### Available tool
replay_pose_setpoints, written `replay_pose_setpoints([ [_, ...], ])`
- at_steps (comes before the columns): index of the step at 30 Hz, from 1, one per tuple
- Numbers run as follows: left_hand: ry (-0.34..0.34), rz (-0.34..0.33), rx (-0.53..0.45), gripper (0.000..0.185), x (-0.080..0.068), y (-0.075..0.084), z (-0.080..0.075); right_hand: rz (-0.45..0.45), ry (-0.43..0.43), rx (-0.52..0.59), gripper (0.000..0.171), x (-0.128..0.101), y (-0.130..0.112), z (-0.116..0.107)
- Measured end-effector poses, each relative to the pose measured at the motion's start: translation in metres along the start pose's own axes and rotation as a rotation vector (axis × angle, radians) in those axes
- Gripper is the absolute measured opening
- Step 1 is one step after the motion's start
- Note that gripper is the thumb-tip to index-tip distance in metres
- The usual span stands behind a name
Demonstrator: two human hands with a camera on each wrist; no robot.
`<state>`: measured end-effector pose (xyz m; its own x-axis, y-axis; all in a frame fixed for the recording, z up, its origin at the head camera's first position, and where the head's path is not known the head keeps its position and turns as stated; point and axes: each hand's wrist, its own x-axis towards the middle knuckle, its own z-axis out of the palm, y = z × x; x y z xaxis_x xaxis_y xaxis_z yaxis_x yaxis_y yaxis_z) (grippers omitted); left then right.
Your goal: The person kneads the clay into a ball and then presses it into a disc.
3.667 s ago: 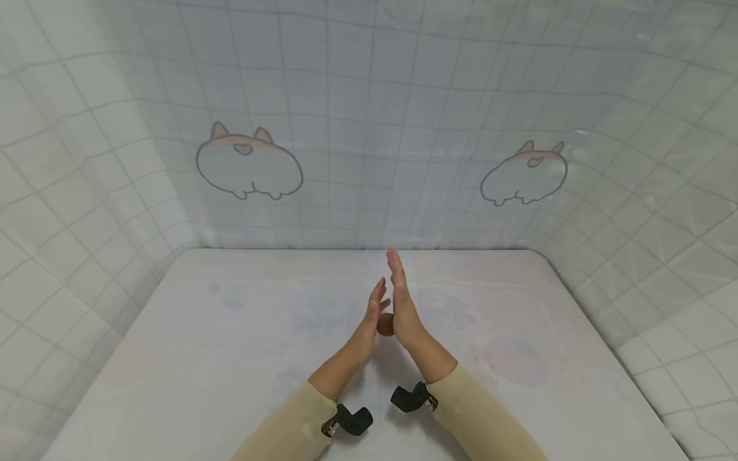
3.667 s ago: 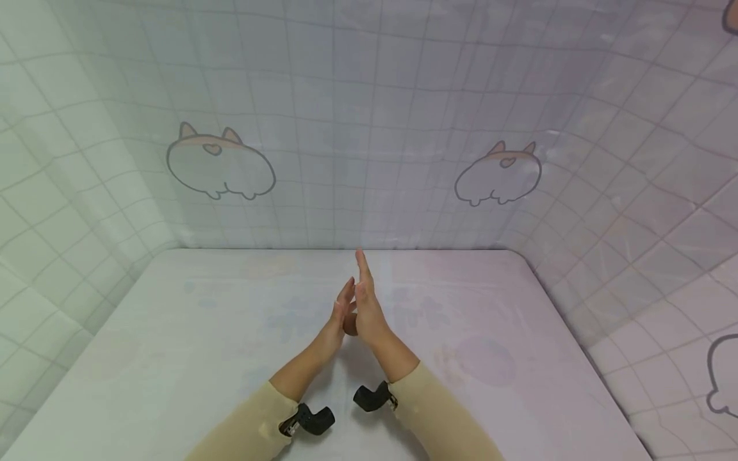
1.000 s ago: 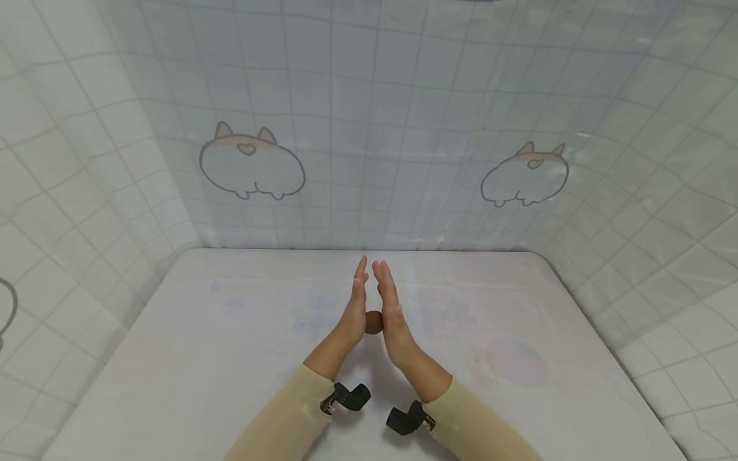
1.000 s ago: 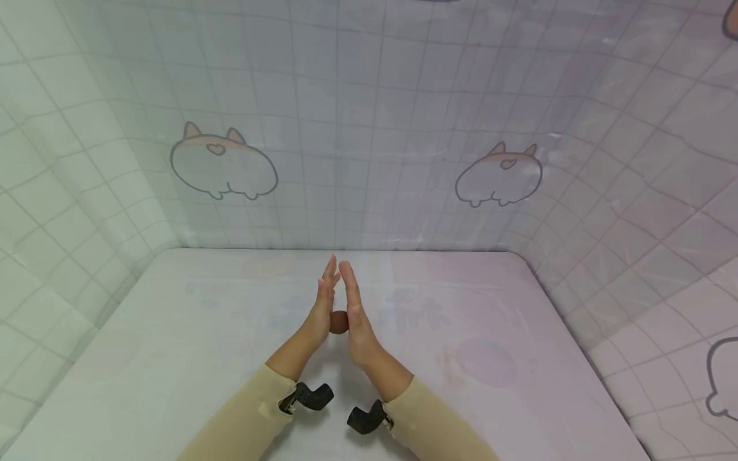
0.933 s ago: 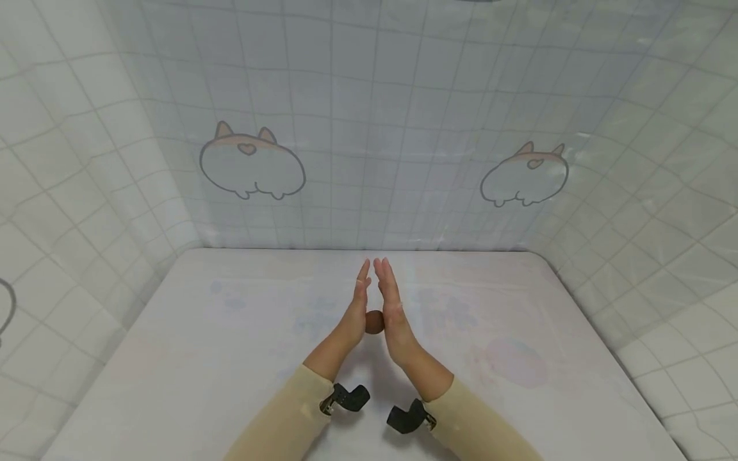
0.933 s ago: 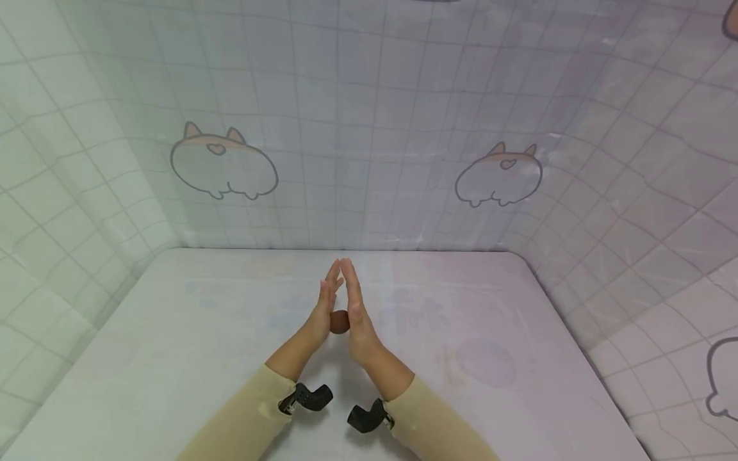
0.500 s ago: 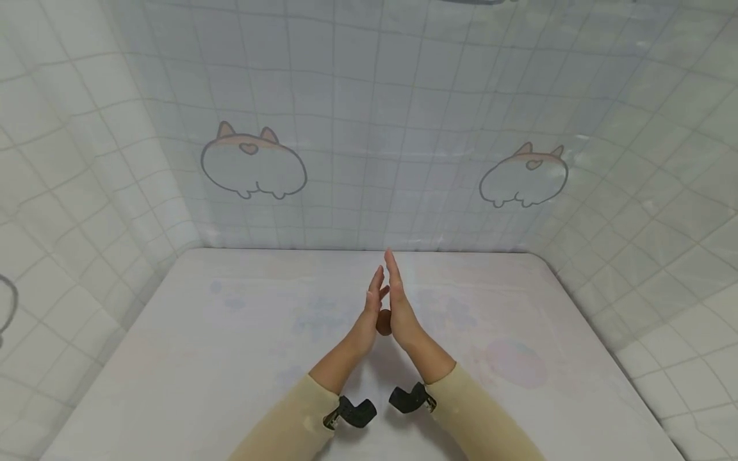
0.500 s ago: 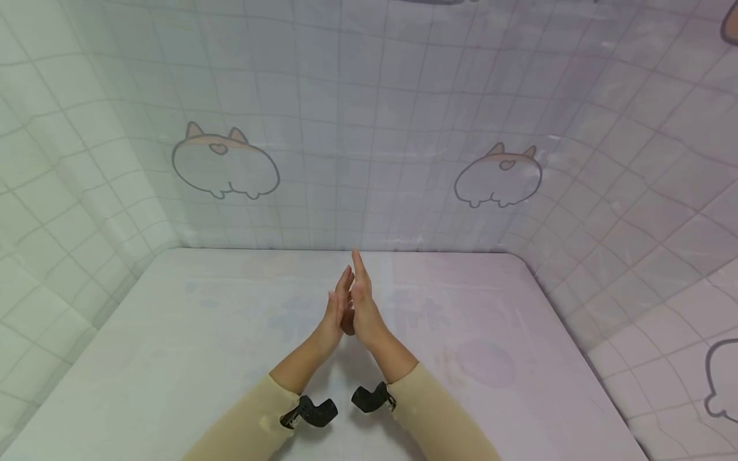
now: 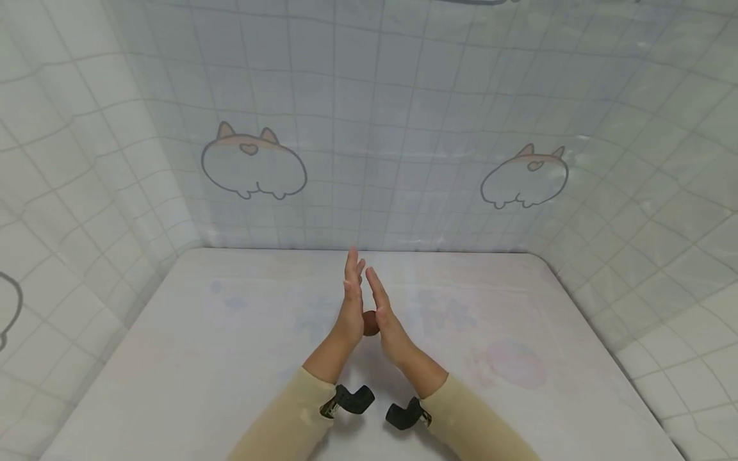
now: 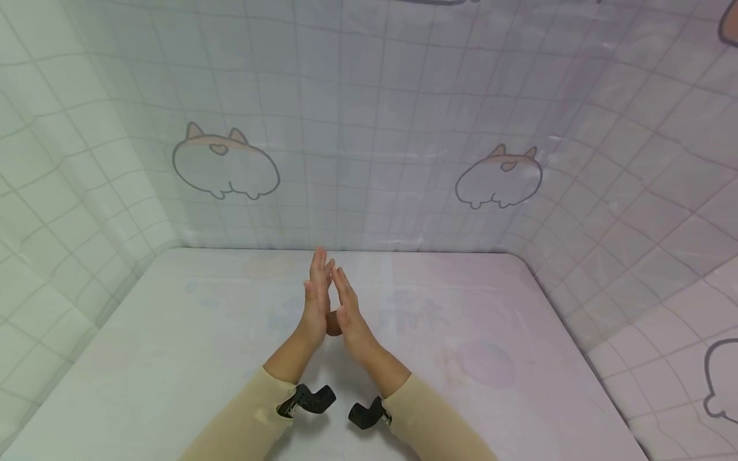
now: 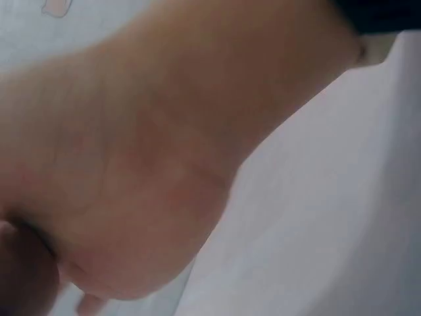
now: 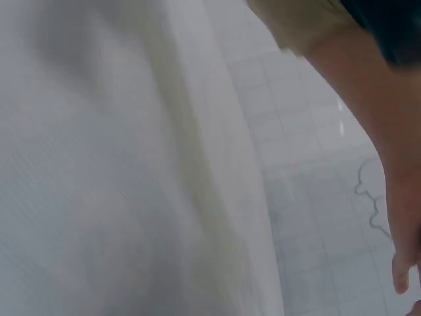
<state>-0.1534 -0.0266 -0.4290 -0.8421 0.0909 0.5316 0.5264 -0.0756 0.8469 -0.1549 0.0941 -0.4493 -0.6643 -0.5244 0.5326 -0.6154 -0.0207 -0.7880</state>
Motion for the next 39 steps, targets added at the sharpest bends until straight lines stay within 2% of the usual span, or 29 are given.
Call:
replay_pose_setpoints([
  [4, -0.016, -0.055, 0.037, 0.095, 0.002, -0.004, -0.003, -0.131, 0.001, 0.01, 0.087, -0.002, -0.002, 0.003],
  [8, -0.106, -0.138, 0.073, 0.091, -0.003, -0.009, -0.001, -0.206, 0.05, 0.01, 0.091, 0.001, -0.006, 0.001],
  [11, -0.175, -0.194, 0.072, 0.088, -0.007, -0.013, 0.003, -0.202, 0.118, -0.027, 0.089, 0.003, -0.01, -0.004],
  [14, -0.225, -0.227, 0.053, 0.085, -0.01, -0.015, 0.008, -0.129, 0.167, -0.062, 0.089, 0.006, -0.011, -0.01],
  [16, -0.245, -0.227, 0.043, 0.086, -0.012, -0.016, 0.01, -0.054, 0.18, -0.077, 0.09, 0.008, -0.009, -0.014],
  [19, -0.252, -0.19, 0.022, 0.087, -0.013, -0.016, 0.013, 0.055, 0.178, -0.071, 0.092, 0.011, -0.003, -0.02],
  [22, -0.227, -0.145, 0.002, 0.09, -0.013, -0.012, 0.015, 0.116, 0.153, -0.046, 0.09, 0.012, 0.006, -0.022],
  [26, -0.165, -0.106, 0.005, 0.092, -0.011, -0.004, 0.015, 0.153, 0.098, 0.012, 0.088, 0.009, 0.015, -0.02],
  [29, -0.126, -0.084, 0.017, 0.092, -0.007, 0.001, 0.013, 0.132, 0.067, 0.042, 0.087, 0.005, 0.018, -0.015],
  [35, -0.094, -0.041, 0.064, 0.093, 0.001, 0.002, 0.01, -0.042, 0.043, 0.054, 0.081, 0.002, 0.015, -0.006],
  [39, -0.088, -0.042, 0.104, 0.09, 0.003, -0.002, 0.008, -0.117, 0.041, 0.042, 0.078, -0.001, 0.008, -0.004],
])
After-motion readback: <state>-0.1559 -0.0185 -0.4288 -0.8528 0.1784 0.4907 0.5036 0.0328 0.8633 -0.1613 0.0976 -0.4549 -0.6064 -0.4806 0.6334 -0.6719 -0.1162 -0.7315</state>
